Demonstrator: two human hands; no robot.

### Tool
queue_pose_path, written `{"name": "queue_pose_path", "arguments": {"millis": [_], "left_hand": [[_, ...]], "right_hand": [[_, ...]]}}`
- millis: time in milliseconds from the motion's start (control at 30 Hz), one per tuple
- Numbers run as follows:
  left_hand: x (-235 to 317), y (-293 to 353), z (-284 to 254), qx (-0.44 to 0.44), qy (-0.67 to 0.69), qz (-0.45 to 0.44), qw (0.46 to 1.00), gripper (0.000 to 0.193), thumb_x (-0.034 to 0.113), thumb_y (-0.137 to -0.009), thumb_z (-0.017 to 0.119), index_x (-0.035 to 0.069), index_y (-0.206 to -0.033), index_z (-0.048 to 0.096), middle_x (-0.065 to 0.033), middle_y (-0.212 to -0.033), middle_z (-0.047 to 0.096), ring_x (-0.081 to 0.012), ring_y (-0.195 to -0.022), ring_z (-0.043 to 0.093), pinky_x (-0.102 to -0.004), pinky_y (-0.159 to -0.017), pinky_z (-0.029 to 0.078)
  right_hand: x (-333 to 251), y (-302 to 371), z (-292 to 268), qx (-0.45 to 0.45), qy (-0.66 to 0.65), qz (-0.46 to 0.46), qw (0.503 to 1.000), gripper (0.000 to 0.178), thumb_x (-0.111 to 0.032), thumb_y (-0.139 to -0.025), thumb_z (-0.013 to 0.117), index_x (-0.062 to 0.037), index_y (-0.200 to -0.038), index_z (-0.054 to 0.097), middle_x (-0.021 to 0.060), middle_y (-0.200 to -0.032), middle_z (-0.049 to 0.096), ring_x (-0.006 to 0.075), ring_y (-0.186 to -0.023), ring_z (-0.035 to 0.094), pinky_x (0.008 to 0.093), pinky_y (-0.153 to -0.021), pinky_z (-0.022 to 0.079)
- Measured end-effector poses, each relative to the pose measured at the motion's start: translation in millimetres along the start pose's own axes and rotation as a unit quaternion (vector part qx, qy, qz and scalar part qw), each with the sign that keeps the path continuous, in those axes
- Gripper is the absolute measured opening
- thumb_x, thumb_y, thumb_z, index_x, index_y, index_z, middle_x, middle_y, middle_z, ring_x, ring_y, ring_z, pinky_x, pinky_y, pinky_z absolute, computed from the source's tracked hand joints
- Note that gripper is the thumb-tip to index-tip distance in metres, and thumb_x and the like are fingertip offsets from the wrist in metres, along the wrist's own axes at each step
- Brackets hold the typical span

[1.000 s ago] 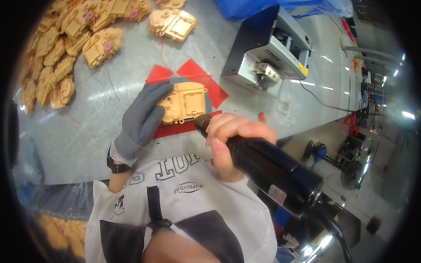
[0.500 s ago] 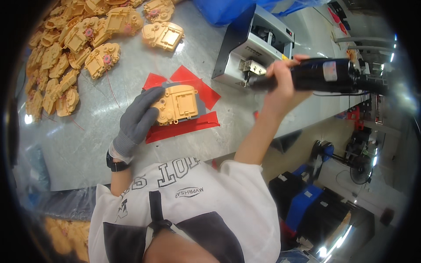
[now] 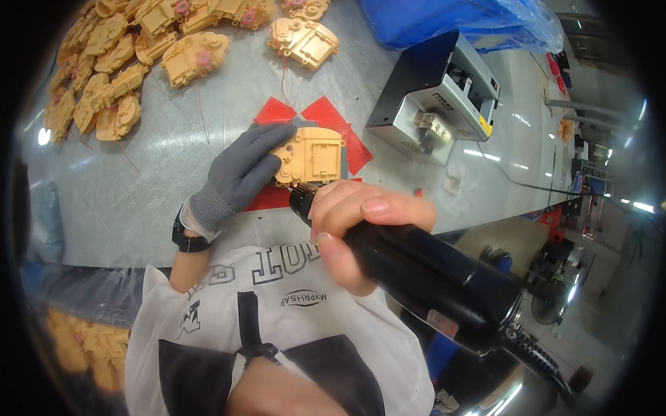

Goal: The person assembles toy tanks by preparing components, attaching plastic tank turrets to toy tank chassis with plastic screws, using an electric screwdriver.

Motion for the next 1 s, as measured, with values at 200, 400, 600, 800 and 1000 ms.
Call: {"name": "queue_pose_path", "arguments": {"millis": [200,400,600,800,1000], "left_hand": [[6.2,-0.3,-0.8,0.009,-0.006,0.020,1.000,0.038,0.014,-0.085,0.048,0.006,-0.122,0.047,-0.0155,-0.119,0.048,-0.0300,-0.108,0.048,-0.0336,-0.090,0.040],[-1.8,-0.1,-2.7,0.015,-0.025,0.031,0.999,0.039,0.013,-0.083,0.049,0.005,-0.121,0.047,-0.0148,-0.117,0.049,-0.0305,-0.104,0.049,-0.0344,-0.087,0.041],[-2.3,-3.0,-4.8,0.016,-0.017,0.023,0.999,0.039,0.012,-0.081,0.049,0.005,-0.120,0.047,-0.0137,-0.117,0.050,-0.0308,-0.102,0.049,-0.0350,-0.086,0.042],[0.6,-3.8,-1.4,0.036,-0.021,0.050,0.998,0.039,0.012,-0.080,0.051,0.004,-0.118,0.049,-0.0148,-0.114,0.052,-0.0303,-0.099,0.052,-0.0352,-0.085,0.042],[11.1,-11.1,0.5,0.045,-0.044,0.049,0.997,0.036,0.012,-0.078,0.054,0.002,-0.113,0.053,-0.0161,-0.107,0.055,-0.0306,-0.094,0.054,-0.0358,-0.082,0.043]], "right_hand": [[21.2,-5.0,5.1,0.101,0.051,0.129,0.985,0.043,0.004,-0.069,0.054,-0.0051,-0.107,0.036,0.0086,-0.062,0.046,0.0187,-0.049,0.046,0.0349,-0.052,0.041],[34.7,-9.2,22.8,-0.019,0.025,0.100,0.994,0.045,0.016,-0.067,0.055,-0.0041,-0.101,0.033,0.0109,-0.067,0.050,0.0189,-0.056,0.050,0.0318,-0.056,0.043],[35.9,-8.6,21.2,0.005,0.036,0.109,0.993,0.044,0.017,-0.066,0.055,-0.0029,-0.099,0.034,0.0109,-0.068,0.051,0.0188,-0.056,0.050,0.0310,-0.056,0.042],[31.3,-5.2,19.2,0.011,0.041,0.084,0.996,0.046,0.014,-0.067,0.056,-0.0049,-0.103,0.034,0.0113,-0.067,0.050,0.0185,-0.055,0.050,0.0317,-0.055,0.042],[-38.5,5.7,-77.7,0.133,0.033,0.000,0.991,0.039,-0.002,-0.070,0.054,-0.0056,-0.106,0.039,0.0061,-0.062,0.048,0.0175,-0.051,0.049,0.0324,-0.055,0.042]]}}
Point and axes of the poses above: each hand's wrist, its own y-axis away from the middle knuckle, its own z-axis out of the palm, x = y × z, the point moved 6 cm from there along -y, towards the middle knuckle
